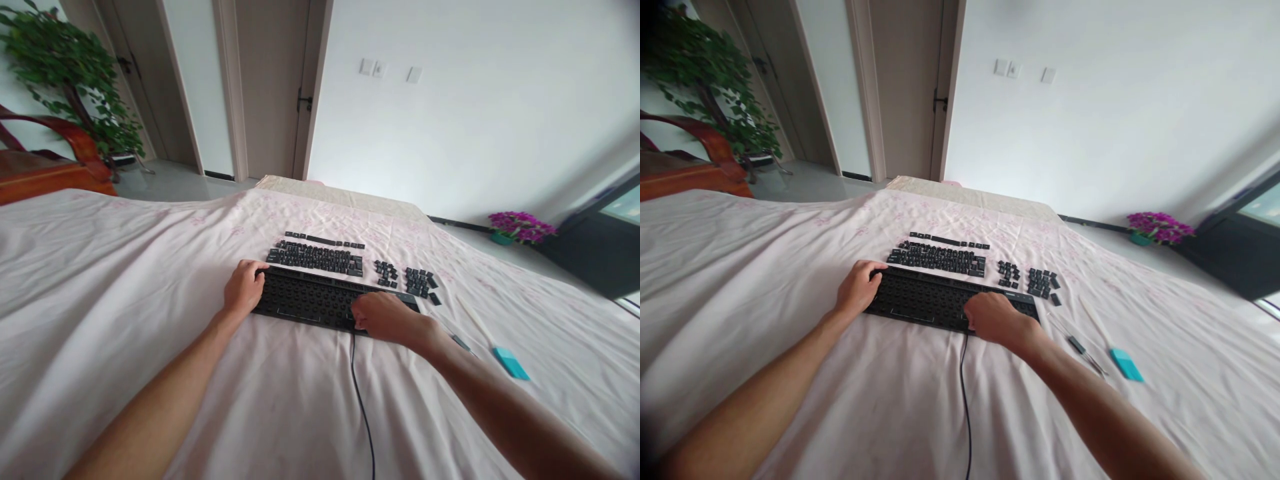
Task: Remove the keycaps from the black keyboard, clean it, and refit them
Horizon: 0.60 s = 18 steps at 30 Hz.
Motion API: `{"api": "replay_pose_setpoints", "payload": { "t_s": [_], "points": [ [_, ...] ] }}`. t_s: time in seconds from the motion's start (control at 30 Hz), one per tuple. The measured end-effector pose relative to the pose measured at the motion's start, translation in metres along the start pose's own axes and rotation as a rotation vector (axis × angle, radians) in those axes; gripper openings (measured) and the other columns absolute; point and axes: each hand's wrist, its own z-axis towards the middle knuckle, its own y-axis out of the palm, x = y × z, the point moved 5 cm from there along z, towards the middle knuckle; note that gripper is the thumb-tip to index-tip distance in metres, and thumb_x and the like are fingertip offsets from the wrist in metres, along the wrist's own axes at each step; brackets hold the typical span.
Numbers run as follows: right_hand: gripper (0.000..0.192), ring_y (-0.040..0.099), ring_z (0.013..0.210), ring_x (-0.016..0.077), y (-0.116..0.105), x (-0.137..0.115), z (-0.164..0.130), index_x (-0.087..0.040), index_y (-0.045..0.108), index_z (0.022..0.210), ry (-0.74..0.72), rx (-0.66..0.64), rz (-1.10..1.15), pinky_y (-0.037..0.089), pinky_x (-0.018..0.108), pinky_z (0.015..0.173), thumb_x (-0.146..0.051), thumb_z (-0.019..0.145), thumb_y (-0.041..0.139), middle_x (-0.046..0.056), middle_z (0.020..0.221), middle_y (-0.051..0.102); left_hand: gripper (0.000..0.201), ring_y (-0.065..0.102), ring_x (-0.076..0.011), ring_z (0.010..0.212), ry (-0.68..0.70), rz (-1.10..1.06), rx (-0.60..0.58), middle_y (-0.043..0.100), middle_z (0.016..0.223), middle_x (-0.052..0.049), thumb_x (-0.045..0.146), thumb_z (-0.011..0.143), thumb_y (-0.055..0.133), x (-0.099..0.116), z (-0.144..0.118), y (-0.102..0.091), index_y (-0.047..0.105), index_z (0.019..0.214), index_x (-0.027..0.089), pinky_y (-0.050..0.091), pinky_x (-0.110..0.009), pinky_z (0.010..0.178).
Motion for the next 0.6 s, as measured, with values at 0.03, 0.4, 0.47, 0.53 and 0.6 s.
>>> {"api": "replay_pose_setpoints", "payload": {
  "t_s": [0.03, 0.4, 0.47, 0.53, 0.6],
  "points": [
    [0.013, 0.065, 0.075, 0.0205, -0.003, 0.007, -0.004, -0.018, 0.069, 0.076, 0.031, -0.012, -0.008, 0.038, 0.027, 0.062, -0.015, 0.08, 0.056, 0.007, 0.078, 0.069, 0.026, 0.059, -0.0192, 0.105, 0.0, 0.0, 0.0, 0.059, 0.113, -0.003, 0.02, 0.085, 0.046, 0.0, 0.0, 0.0, 0.064, 0.103, 0.027, 0.048, -0.031, 0.093],
    [0.02, 0.063, 0.081, 0.0159, 0.005, -0.039, 0.007, -0.022, 0.07, 0.088, -0.097, 0.182, 0.215, 0.038, 0.023, 0.066, -0.019, 0.089, 0.05, 0.004, 0.096, 0.068, 0.027, 0.059, -0.0188, 0.105, 0.014, -0.003, 0.008, 0.06, 0.113, -0.003, 0.02, 0.084, 0.046, 0.0, -0.001, 0.0, 0.064, 0.102, 0.027, 0.047, -0.03, 0.095],
    [0.018, 0.063, 0.081, 0.0168, 0.009, -0.02, -0.002, -0.022, 0.07, 0.083, -0.064, 0.115, 0.178, 0.038, 0.023, 0.065, -0.017, 0.085, 0.053, 0.004, 0.092, 0.069, 0.026, 0.059, -0.0192, 0.105, 0.017, -0.006, 0.005, 0.06, 0.112, -0.003, 0.021, 0.084, 0.046, -0.001, 0.0, 0.001, 0.064, 0.102, 0.028, 0.046, -0.031, 0.095],
    [0.016, 0.064, 0.083, 0.0175, 0.008, 0.01, -0.012, -0.021, 0.07, 0.08, -0.006, 0.086, 0.166, 0.038, 0.023, 0.067, -0.016, 0.083, 0.055, 0.003, 0.087, 0.07, 0.026, 0.059, -0.0196, 0.105, 0.019, -0.009, 0.003, 0.06, 0.112, -0.003, 0.022, 0.084, 0.045, -0.003, 0.0, 0.002, 0.064, 0.102, 0.028, 0.046, -0.031, 0.096],
    [0.016, 0.064, 0.084, 0.0175, -0.001, 0.04, -0.017, -0.02, 0.069, 0.083, 0.07, 0.169, 0.179, 0.039, 0.024, 0.069, -0.02, 0.086, 0.054, 0.004, 0.088, 0.07, 0.026, 0.058, -0.02, 0.106, 0.022, -0.009, 0.005, 0.059, 0.113, -0.003, 0.022, 0.084, 0.045, -0.005, 0.001, 0.004, 0.064, 0.102, 0.027, 0.046, -0.032, 0.097]
  ]
}}
